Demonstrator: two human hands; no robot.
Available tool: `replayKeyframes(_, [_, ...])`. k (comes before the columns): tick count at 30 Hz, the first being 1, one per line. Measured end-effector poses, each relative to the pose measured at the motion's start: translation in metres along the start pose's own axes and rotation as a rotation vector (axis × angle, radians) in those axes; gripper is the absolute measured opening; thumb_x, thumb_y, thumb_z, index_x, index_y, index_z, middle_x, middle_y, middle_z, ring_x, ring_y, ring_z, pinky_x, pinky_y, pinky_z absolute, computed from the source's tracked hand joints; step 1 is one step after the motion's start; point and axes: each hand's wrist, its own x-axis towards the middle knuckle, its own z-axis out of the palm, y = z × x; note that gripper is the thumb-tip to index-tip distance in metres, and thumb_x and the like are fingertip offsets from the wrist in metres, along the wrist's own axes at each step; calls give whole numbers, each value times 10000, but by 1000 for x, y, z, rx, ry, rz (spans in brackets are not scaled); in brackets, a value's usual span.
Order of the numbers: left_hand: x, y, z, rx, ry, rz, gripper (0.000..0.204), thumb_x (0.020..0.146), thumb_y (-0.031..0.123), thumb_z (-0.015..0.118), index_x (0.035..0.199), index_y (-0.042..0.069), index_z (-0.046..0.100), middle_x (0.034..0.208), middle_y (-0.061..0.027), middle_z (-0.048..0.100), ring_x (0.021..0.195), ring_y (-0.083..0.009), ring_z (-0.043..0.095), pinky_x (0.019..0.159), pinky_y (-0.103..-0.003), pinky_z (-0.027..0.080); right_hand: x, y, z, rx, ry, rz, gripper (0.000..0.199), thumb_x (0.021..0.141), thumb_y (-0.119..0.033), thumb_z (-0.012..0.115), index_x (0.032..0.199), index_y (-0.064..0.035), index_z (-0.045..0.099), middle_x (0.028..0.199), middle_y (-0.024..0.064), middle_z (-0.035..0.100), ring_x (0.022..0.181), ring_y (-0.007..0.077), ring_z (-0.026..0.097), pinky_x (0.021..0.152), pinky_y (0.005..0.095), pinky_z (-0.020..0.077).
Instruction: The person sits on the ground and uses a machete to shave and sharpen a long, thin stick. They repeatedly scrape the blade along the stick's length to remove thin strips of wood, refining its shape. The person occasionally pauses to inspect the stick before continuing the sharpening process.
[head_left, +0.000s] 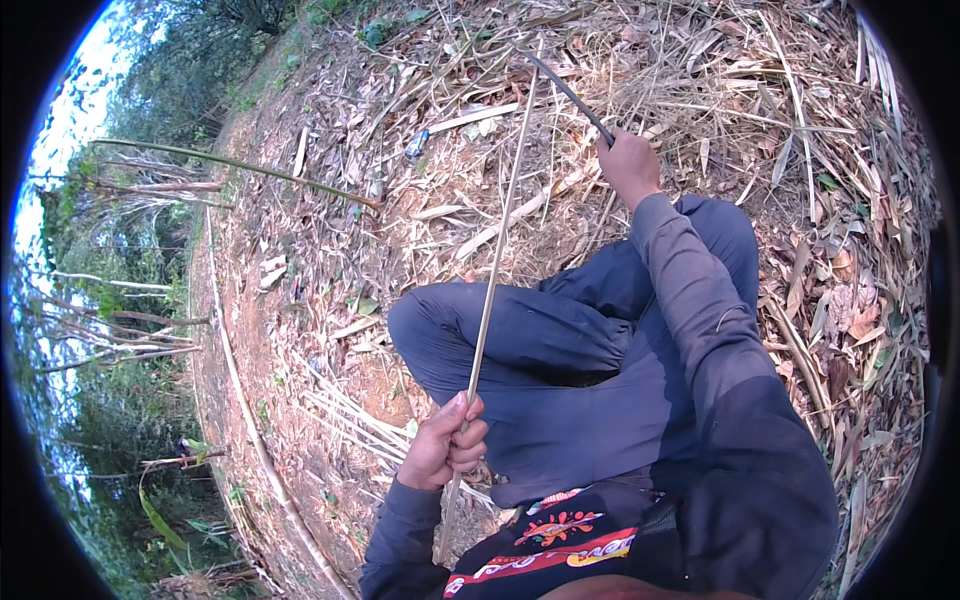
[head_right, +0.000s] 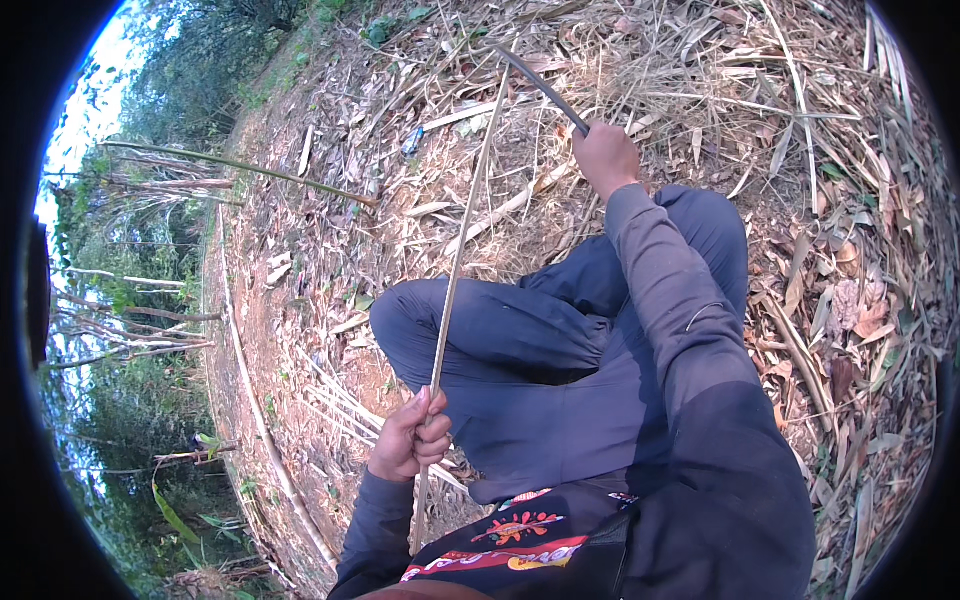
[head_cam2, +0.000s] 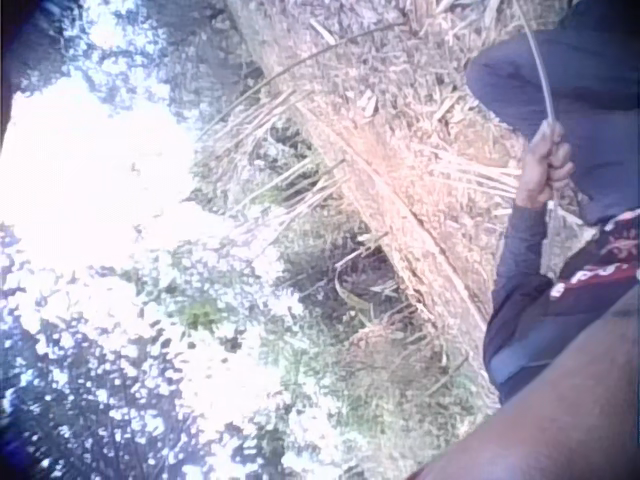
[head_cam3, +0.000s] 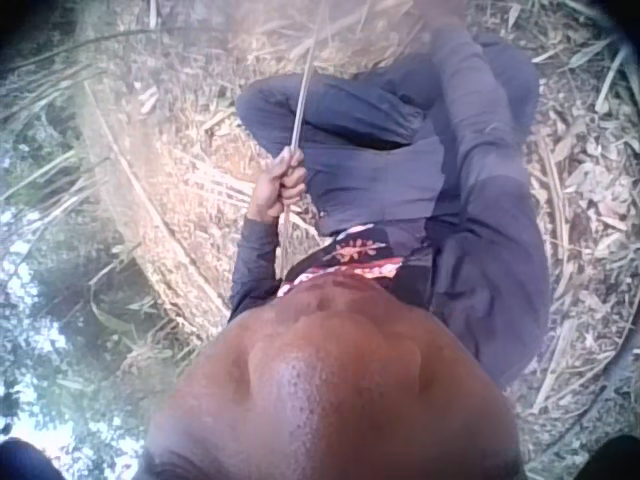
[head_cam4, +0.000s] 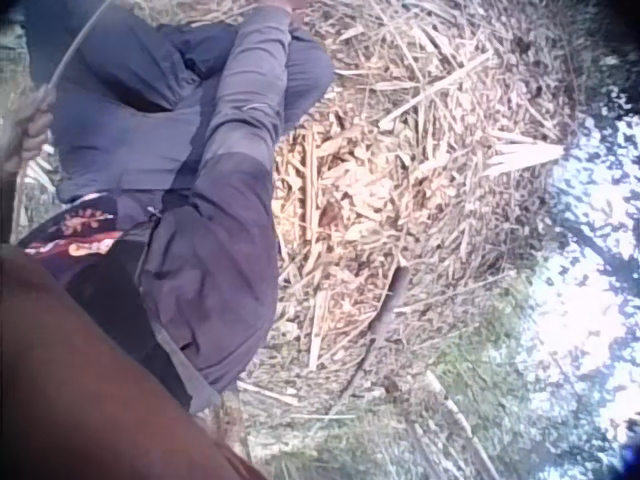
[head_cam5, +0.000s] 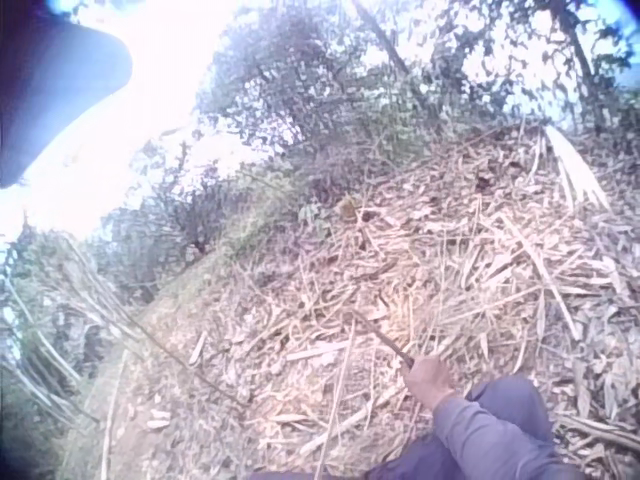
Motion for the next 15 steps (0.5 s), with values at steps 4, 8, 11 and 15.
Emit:
replayKeyframes(4, [-4,-22,-9,-67,49,32,305,1079,407,340,927,152,410,588,68,227,435,-35,151,369,-218,118,-17,-25,-6,120,-60,-26,307,870,-357,651,872,-55,704,726,177,679,696,376,676,667,482,547])
replayKeyframes(8, [23,-8,-30,-104,97,132,287,1080,379,350,929,148,428,587,64,244,426,-34,164,362,-207,133,-51,-54,-5,234,-28,-481,253,864,-336,667,842,-84,665,641,141,631,625,370,646,576,474,498])
replayKeyframes(11, [52,25,-30,-109,80,284,288,1079,377,351,929,146,436,585,63,249,425,-34,173,354,-202,138,-91,-80,-8,247,-153,-667,201,836,-325,693,847,-125,667,639,89,634,596,308,655,532,447,482])
replayKeyframes(15, [84,46,-4,-47,11,355,286,1084,364,320,928,156,440,584,64,246,430,-38,179,353,-200,138,-128,-87,-6,245,-165,-858,126,784,-275,707,833,-165,667,675,22,654,588,225,658,505,396,454])
